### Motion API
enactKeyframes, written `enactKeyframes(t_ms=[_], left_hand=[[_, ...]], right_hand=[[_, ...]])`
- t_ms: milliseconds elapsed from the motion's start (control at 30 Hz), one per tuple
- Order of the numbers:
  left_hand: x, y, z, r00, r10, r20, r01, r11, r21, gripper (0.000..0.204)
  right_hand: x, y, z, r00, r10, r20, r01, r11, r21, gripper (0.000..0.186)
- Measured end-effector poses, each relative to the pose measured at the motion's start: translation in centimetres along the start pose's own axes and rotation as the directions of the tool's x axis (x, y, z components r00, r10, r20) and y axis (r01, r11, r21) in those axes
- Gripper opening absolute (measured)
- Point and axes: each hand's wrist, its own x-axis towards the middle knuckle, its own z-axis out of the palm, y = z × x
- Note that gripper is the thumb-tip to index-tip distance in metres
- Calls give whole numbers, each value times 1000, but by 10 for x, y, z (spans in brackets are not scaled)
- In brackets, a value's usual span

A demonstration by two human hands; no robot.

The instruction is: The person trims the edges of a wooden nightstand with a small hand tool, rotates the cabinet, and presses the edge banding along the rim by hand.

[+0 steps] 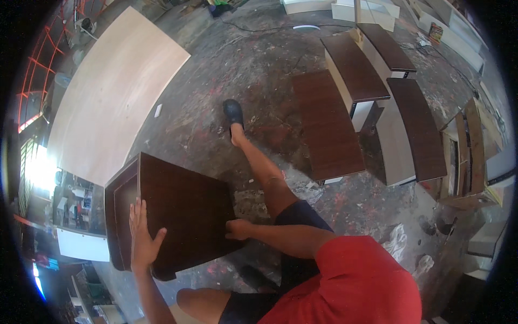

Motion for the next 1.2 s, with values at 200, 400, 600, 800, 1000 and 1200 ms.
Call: enactKeyframes(t_ms=[200,400,600,800,1000,1200], left_hand=[[115,-25,7,989,141,-50,-137,988,73,100],[210,-46,8,996,-88,-4,87,981,173,95],[275,-71,39,990,-119,-70,119,993,-12,70],[270,-110,41,978,-146,-147,130,985,-117,45],[286,-71,48,975,-130,-180,105,985,-139,40],[266,-93,43,966,-183,-185,167,981,-98,38]], right_hand=[[5,12,1,996,-4,85,10,997,-74,49],[2,1,0,990,-40,138,53,995,-85,45],[1,37,1,989,-5,145,33,982,-186,46],[18,17,-7,980,42,193,-17,992,-128,43],[22,69,17,970,-30,241,77,979,-186,51],[24,33,35,968,-59,242,103,979,-174,50]])
